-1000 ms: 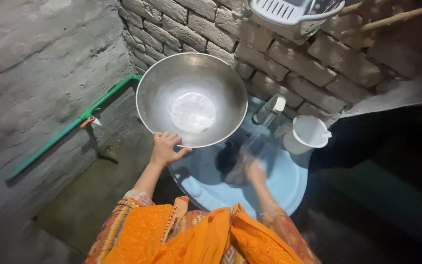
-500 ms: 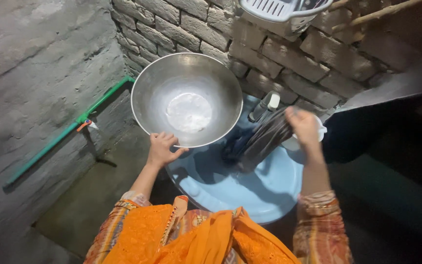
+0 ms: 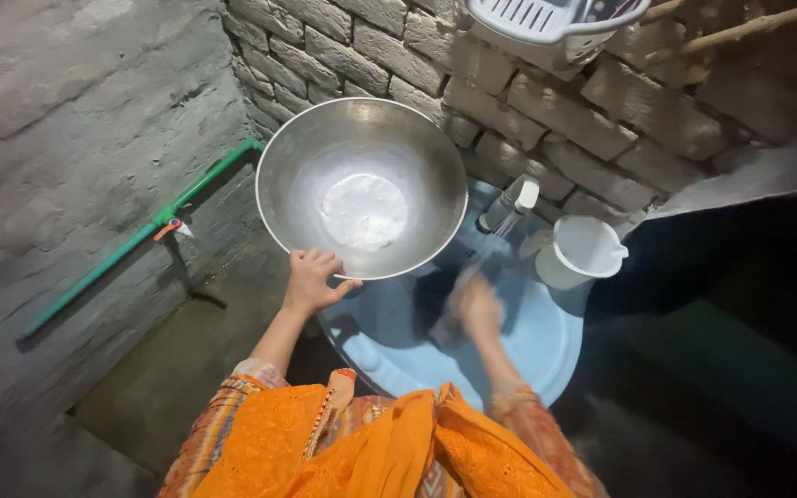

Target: Washing a piece of clothing by hand in a metal basin placed inside a bathroom sink.

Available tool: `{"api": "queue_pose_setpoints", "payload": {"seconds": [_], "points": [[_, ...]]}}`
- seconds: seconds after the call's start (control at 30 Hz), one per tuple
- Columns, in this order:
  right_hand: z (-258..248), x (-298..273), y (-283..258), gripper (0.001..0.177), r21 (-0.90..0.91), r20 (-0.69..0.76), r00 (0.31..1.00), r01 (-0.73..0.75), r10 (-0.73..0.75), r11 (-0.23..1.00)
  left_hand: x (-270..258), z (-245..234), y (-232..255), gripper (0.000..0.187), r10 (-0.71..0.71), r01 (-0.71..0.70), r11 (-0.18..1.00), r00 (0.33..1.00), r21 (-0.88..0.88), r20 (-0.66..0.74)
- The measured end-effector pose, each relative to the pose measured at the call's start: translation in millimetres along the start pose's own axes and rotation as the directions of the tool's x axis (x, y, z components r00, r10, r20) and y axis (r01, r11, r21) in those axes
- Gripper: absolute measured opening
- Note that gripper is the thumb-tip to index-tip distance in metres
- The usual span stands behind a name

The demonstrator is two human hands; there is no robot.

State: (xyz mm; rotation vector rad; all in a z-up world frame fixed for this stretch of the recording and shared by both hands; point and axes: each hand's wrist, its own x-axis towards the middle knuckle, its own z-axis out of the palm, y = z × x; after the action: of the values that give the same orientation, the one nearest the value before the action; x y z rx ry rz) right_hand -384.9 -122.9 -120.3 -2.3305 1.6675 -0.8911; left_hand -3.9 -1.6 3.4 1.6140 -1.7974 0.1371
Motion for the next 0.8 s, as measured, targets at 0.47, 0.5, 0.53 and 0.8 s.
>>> {"api": "queue_pose_setpoints", "payload": {"seconds": [0.47, 0.5, 0.53, 0.8], "points": [[-233, 136, -57, 0.035, 0.457, 0.360, 0.922, -0.305, 0.140, 0.836, -2, 0, 4, 0.047, 0.018, -0.018, 1.000, 1.000, -0.010, 0.001], [-263, 142, -79, 0.035, 0.463, 0.235, 0.965, -0.213, 0.113, 0.860, 0, 0, 4, 0.047, 0.009, -0.009, 1.000, 1.000, 0.004, 0.012], [-293, 146, -101, 0.037, 0.455, 0.110, 0.991, -0.123, 0.082, 0.882, -1, 0, 4, 0.047, -0.003, 0.002, 1.000, 1.000, 0.017, 0.025], [-307, 143, -139, 0.027, 0.474, -0.326, 0.943, 0.100, 0.069, 0.875, -1, -2, 4, 0.047, -0.001, 0.001, 1.000, 1.000, 0.011, 0.026]]}}
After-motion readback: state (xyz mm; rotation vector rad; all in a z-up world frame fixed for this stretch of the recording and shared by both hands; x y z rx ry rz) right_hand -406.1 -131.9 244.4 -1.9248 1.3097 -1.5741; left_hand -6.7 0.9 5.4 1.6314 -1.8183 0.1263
